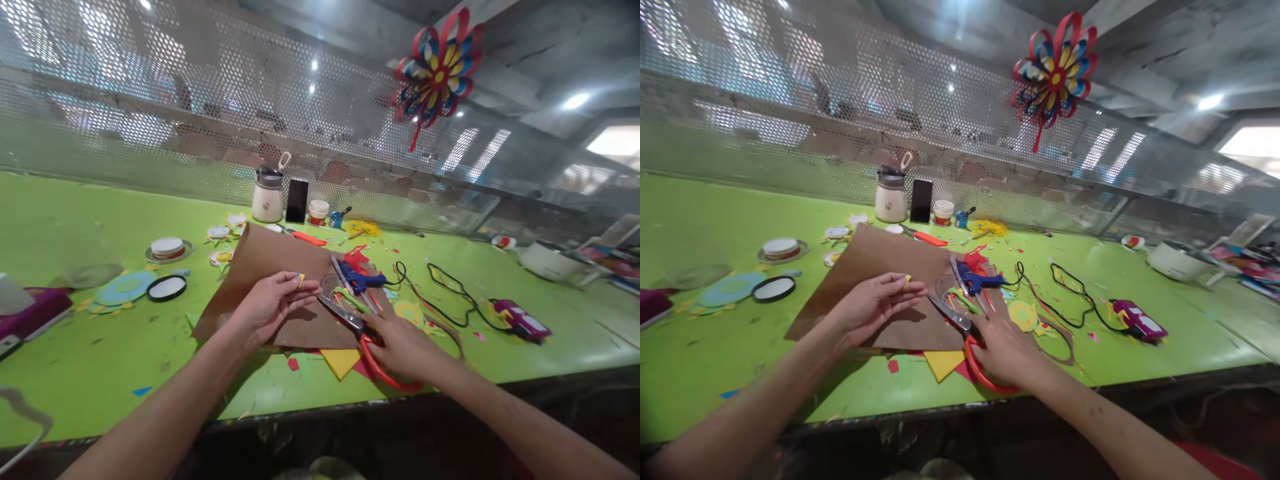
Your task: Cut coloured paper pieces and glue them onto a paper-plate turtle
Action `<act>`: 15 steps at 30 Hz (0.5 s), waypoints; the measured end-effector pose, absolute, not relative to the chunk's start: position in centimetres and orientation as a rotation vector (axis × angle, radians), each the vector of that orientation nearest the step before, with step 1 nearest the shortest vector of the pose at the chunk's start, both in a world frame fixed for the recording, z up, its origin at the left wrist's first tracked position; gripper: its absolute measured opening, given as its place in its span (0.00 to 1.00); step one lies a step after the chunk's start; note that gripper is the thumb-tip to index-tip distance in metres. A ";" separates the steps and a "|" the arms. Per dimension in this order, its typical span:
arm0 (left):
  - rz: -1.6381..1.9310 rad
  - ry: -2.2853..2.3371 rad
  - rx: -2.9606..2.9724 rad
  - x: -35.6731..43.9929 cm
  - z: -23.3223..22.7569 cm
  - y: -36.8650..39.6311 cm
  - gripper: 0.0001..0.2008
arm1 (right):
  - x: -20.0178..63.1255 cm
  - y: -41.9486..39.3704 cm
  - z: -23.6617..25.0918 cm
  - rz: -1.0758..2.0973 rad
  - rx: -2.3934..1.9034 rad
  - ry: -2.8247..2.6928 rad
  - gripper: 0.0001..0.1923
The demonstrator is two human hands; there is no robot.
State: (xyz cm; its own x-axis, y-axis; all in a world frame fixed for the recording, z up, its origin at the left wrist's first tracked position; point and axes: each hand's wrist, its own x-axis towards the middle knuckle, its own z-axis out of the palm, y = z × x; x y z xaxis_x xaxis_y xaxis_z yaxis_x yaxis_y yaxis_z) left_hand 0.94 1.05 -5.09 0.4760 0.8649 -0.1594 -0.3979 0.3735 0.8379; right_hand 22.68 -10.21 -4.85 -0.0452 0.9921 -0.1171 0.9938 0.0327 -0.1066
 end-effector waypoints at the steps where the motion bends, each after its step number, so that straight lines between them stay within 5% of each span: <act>1: 0.877 0.660 0.824 0.9 -5.0 1.0 0.03 | 22.8 -10.2 -4.9 -0.260 2.169 2.249 0.23; 6: 0.893 0.696 0.750 0.9 -5.0 1.1 0.03 | 23.7 -10.1 -4.5 -0.569 2.261 2.290 0.24; 12: 1.018 0.798 0.624 0.8 -5.3 1.7 0.06 | 23.7 -11.5 -2.8 -1.545 2.193 2.386 0.22; 15: 1.062 0.802 0.587 0.8 -5.3 1.8 0.06 | 23.0 -12.4 -2.7 -1.726 2.018 2.503 0.20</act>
